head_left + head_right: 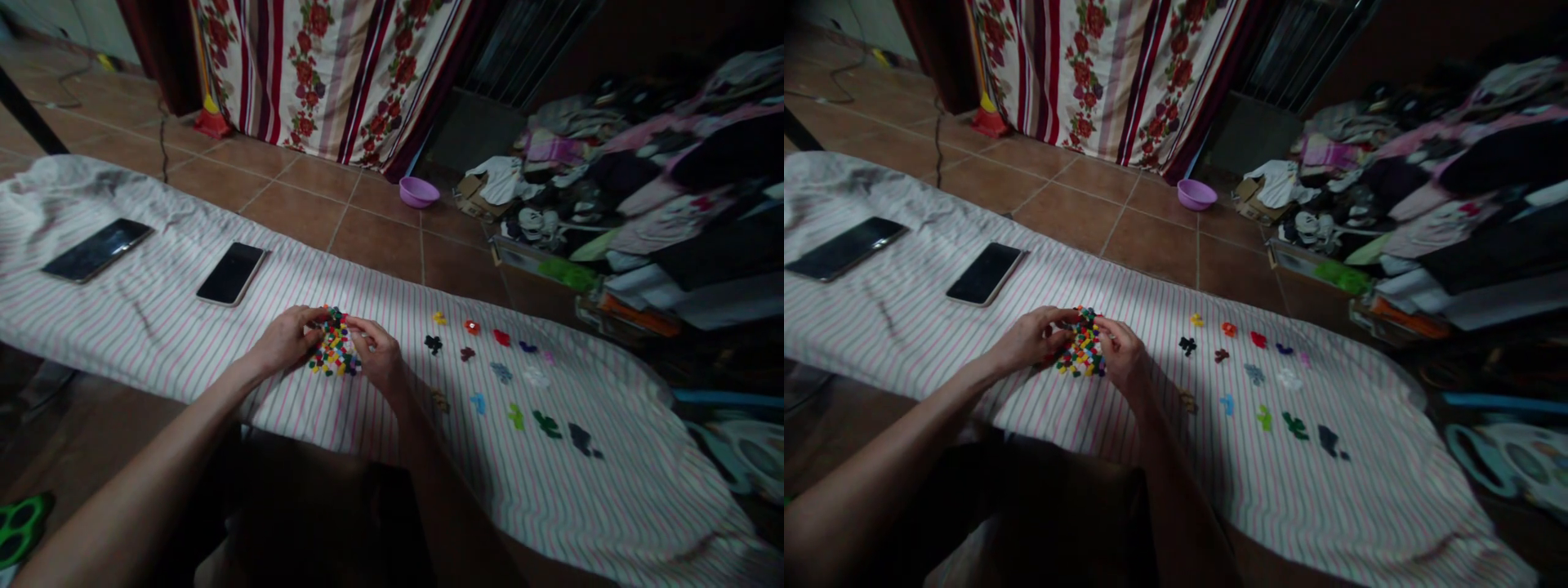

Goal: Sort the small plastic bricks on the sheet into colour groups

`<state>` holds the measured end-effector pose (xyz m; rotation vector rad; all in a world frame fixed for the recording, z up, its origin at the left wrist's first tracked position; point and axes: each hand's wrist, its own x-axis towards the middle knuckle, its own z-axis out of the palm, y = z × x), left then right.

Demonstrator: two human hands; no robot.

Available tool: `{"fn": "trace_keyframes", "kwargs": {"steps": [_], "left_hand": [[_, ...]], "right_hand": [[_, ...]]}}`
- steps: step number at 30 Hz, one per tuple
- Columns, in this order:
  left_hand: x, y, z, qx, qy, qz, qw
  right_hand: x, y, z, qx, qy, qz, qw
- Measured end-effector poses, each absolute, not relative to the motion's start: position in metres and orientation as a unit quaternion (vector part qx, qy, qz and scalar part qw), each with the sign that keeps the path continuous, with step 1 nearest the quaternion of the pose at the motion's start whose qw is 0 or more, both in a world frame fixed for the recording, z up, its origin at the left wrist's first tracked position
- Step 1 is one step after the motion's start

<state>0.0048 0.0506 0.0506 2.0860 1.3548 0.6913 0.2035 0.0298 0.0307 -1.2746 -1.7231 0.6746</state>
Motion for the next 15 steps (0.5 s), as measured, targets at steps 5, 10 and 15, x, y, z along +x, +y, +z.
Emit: {"fn": "trace_keyframes", "kwargs": {"steps": [5, 10, 15], "left_hand": [[-0.018, 0.041, 0.053, 0.801, 0.518, 0.191, 0.230], [-0.022, 0.027, 0.051, 0.822, 0.531, 0.084, 0.187], [-0.007, 0.026, 0.040, 0.833, 0.506, 0.122, 0.189]], "right_hand": [[0.224, 0.021, 0.036, -0.555, -0.727, 0.200, 0.353], [0.238, 0.011, 0.036, -0.568, -0.761, 0.192, 0.247], [0.229, 0.014, 0.028, -0.540, -0.767, 0.216, 0.272]]}}
